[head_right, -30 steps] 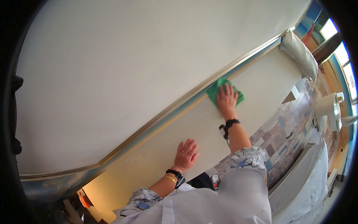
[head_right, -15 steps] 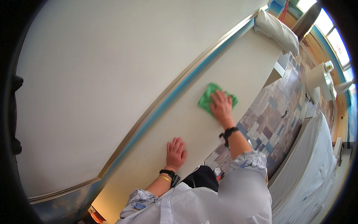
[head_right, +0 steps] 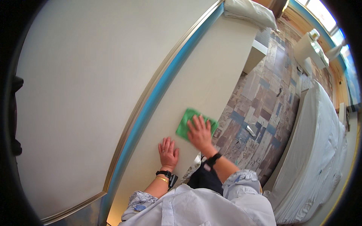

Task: The person wipes a light-colored countertop and adjacent wall surfaces using a green cloth. They move items such as a cutting board, a kettle, and a small black device aside to reach the areas underneath, then wipe the top and side panels of the counter and the wall above.

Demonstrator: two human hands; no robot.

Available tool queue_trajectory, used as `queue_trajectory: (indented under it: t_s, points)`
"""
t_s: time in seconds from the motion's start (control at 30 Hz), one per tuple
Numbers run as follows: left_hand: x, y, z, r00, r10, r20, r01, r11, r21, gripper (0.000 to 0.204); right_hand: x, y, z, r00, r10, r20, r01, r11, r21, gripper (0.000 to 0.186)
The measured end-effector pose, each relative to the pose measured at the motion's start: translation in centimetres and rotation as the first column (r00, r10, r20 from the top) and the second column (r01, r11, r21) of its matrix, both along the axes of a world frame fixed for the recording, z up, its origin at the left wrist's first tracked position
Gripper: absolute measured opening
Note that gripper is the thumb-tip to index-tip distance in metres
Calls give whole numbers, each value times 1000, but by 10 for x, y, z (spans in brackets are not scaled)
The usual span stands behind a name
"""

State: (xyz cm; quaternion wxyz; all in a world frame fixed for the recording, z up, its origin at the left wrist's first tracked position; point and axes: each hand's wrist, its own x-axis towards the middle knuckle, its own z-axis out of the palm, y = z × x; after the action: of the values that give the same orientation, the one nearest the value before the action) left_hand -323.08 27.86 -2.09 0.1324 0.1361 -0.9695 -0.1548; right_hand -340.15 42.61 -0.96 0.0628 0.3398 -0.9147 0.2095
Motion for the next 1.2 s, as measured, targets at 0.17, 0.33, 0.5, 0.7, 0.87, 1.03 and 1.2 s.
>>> queue_trajectory:
  t_s: [0.17,0.33,0.5,0.7,0.87,1.03,1.2]
  points:
    - [0,1,1,999,-18,45,19,999,-31,50,64,26,14,986,153,66,-150,987,-52,55]
    - [-2,3,3,999,-6,-32,5,999,-31,50,-26,30,0,999,-30,-43,27,998,-61,49]
    - [-2,4,8,998,18,-65,-14,998,65,46,-99,-3,-7,938,-339,-76,345,934,94,51]
    - [-3,0,39,916,229,-329,-131,947,294,46,-27,-78,9,985,-174,16,167,964,207,55]
    - [-20,-11,54,908,386,-166,-291,863,414,47,32,-103,23,824,280,493,-35,893,-449,44]
    - [-1,-26,37,932,344,-114,-338,939,71,54,21,-71,10,997,71,0,-70,986,-154,41]
    - [90,-52,27,880,452,-148,-464,884,-53,48,22,-61,-2,988,133,-75,-137,989,-62,41]
